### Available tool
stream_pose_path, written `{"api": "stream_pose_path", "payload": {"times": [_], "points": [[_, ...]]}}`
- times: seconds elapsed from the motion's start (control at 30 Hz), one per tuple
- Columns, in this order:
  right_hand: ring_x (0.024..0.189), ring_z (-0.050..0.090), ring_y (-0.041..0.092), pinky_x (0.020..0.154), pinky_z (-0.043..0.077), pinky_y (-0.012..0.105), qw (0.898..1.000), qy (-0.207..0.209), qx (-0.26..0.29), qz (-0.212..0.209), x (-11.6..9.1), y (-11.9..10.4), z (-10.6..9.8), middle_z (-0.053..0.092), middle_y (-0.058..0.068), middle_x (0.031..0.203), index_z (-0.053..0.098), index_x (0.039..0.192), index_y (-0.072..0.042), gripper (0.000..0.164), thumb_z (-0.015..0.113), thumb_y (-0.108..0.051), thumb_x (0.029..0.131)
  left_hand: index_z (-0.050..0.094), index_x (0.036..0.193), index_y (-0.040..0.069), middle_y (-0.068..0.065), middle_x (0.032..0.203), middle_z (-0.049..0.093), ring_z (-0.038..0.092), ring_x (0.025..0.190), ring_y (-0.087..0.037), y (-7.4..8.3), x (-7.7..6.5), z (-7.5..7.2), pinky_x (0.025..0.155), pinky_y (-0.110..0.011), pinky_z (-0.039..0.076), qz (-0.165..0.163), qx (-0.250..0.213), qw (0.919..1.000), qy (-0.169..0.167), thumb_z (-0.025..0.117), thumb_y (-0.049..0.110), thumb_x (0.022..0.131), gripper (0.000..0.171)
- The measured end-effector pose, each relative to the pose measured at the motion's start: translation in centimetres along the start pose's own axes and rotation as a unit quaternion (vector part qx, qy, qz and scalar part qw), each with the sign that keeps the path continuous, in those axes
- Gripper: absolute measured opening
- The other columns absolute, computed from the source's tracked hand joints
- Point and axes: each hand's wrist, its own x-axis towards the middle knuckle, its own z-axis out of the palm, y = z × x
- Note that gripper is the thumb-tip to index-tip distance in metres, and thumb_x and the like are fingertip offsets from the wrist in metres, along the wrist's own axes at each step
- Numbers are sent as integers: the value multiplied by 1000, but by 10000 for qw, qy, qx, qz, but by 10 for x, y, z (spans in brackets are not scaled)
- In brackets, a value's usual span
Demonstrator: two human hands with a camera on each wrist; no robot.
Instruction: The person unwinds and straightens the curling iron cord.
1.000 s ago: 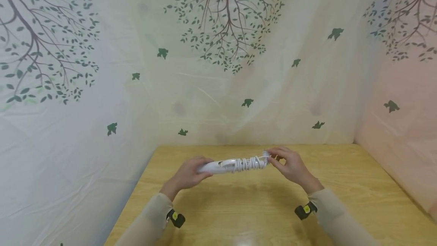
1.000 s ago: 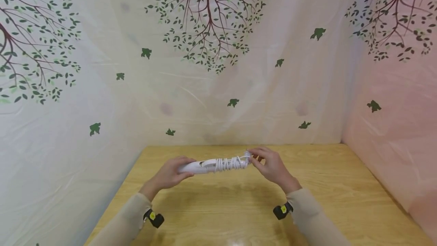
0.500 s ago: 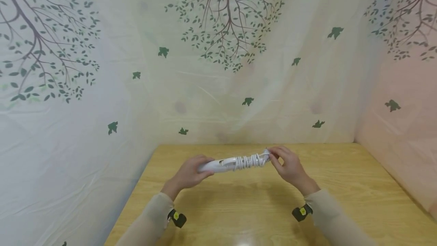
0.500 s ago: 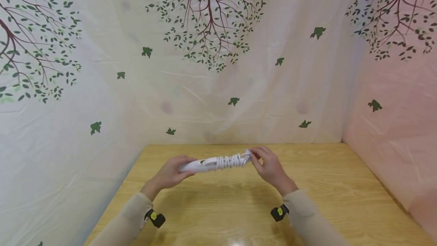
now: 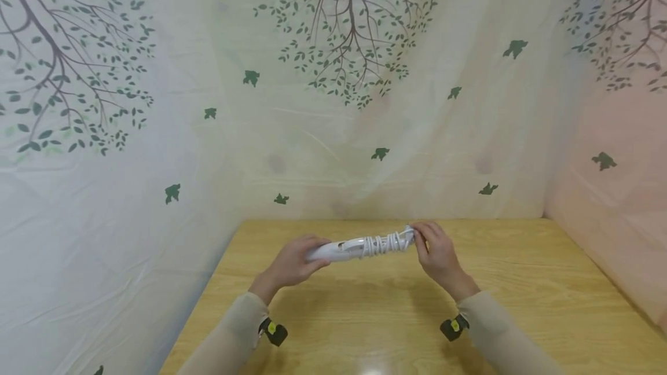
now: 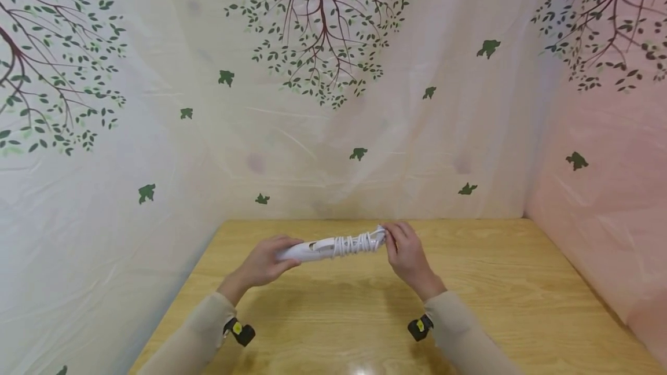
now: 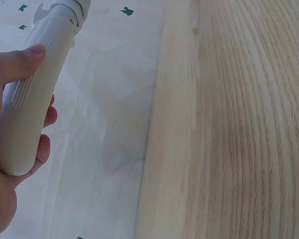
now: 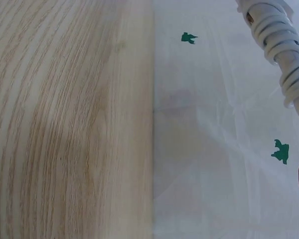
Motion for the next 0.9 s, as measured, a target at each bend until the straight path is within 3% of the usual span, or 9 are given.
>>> {"api": "stream_pose_path", "payload": {"times": [0.17, 0.4, 0.6, 0.9], "points": [[73, 56, 20, 58, 49, 31, 9998, 9, -150, 101, 4, -3, 1, 61, 16, 88, 64, 96, 7, 18, 65, 16, 80, 66, 120, 13, 0, 107, 69, 62, 91, -11, 3, 4, 0, 75, -30, 51, 30, 13, 10000, 36, 74, 28, 87, 38], [75, 59, 25, 61, 51, 40, 9989, -221, -137, 393, 10, -5, -1, 61, 17, 86, 61, 94, 5, 9, 57, 11, 87, 68, 118, 12, -2, 107, 70, 63, 90, -12, 3, 7, 2, 75, -30, 51, 100, -118, 9998, 132, 76, 24, 85, 37], [70, 52, 15, 58, 47, 33, 9964, -638, 126, 549, 14, -6, -7, 58, 11, 82, 59, 92, 4, 10, 56, 13, 88, 67, 120, 12, -1, 107, 70, 63, 91, -12, 1, 6, 4, 76, -31, 51, 58, -127, 9999, 99, 76, 24, 84, 38], [71, 47, 8, 59, 43, 27, 9839, -1352, 759, 884, 15, -1, -13, 56, 1, 82, 57, 89, -3, 17, 55, 13, 90, 67, 120, 15, 1, 106, 68, 62, 91, -12, 4, 1, 7, 76, -31, 51, -121, -66, 9999, 64, 77, 24, 83, 39]]}}
